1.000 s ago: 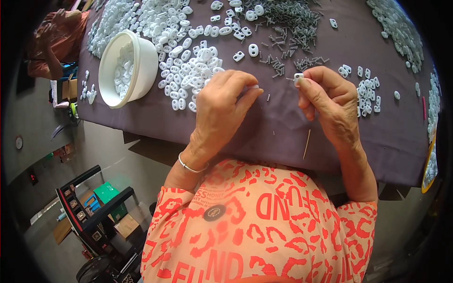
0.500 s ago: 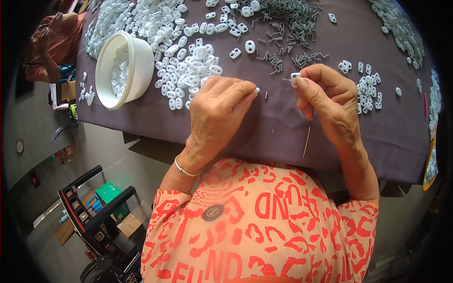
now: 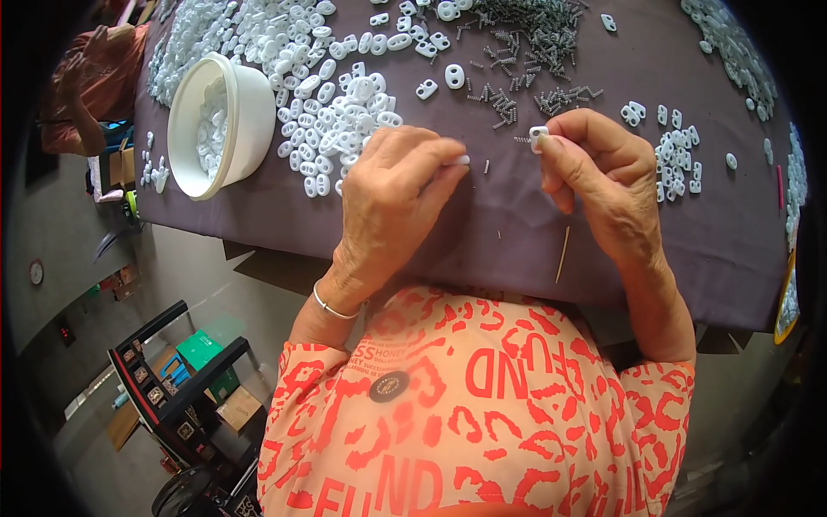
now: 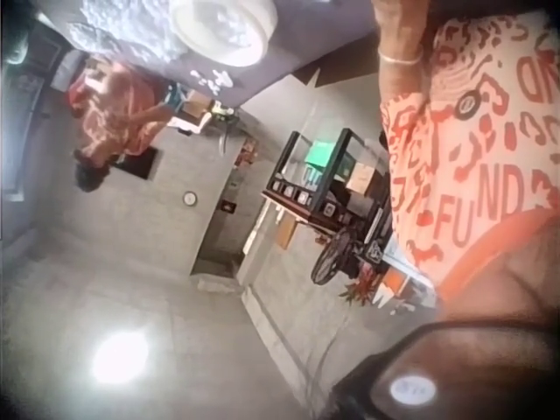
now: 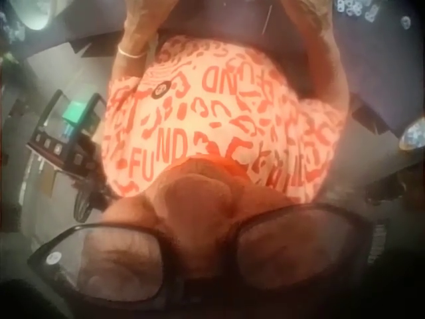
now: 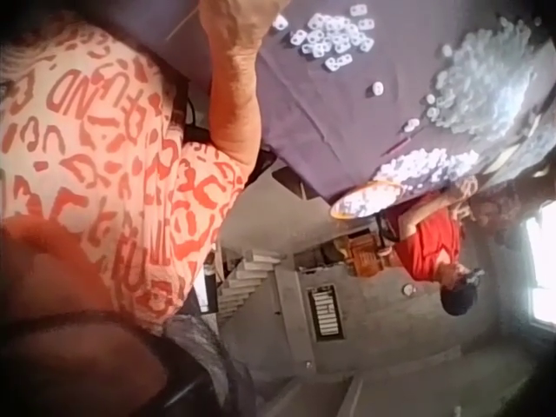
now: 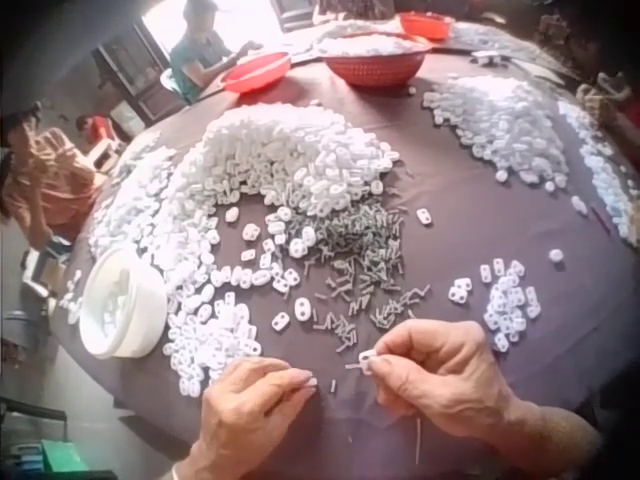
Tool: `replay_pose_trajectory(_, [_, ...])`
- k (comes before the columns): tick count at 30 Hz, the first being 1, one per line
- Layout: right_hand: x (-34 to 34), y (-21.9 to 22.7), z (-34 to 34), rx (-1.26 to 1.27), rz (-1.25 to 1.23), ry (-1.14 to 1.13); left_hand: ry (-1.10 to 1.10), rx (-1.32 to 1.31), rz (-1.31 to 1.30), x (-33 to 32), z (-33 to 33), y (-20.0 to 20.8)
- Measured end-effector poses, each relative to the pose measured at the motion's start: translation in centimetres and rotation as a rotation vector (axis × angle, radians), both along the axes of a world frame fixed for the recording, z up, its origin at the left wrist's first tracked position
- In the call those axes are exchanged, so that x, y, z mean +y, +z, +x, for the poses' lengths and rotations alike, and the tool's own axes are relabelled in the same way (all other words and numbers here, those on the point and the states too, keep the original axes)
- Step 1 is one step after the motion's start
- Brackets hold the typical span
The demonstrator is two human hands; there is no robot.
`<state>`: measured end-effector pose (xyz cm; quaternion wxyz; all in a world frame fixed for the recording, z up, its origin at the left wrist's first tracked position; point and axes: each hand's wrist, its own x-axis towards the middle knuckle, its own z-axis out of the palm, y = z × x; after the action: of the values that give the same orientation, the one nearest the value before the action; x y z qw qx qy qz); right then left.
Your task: The person assembles cord locks by hand, inserting springs into plastic components and pressing the pieces together.
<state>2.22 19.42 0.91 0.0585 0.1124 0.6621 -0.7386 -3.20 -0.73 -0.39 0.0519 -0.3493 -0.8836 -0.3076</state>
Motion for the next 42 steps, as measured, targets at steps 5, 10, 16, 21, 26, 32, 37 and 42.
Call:
replay_pose_trajectory(5, [0.0,0.2,-0.1,0.012,-0.023,-0.005,0.110,-0.485,0.321,0.3,0.5,0.8])
replay_pose_trajectory(10, [0.0,0.2,0.2,0.019,-0.023,0.001,0.211,-1.349,0.777,0.1,-0.3,1.7])
replay_pose_trajectory(16, [-0.1,0.3,0.4,0.027,-0.035,0.039,0.197,-1.572,0.956,0.7,0.2,1.4])
replay_pose_trajectory(21, [-0.2,0.3,0.5,0.037,-0.025,0.075,0.200,-1.585,0.954,1.0,0.6,1.6])
replay_pose_trajectory(26, [-0.1,0.1,0.5,0.044,0.016,0.097,0.180,-1.596,0.950,1.0,0.9,1.2])
replay_pose_trajectory(32, [0.0,-0.1,0.5,0.061,0.100,0.124,0.193,-1.593,0.954,1.2,0.9,1.0])
replay_pose_trajectory(37, [0.1,-0.1,0.5,0.048,0.121,0.140,0.189,-1.542,0.911,1.3,1.0,0.7])
replay_pose_trajectory(42, [-0.1,-0.3,0.5,0.049,0.132,0.131,0.195,-1.537,0.924,1.0,1.1,0.6])
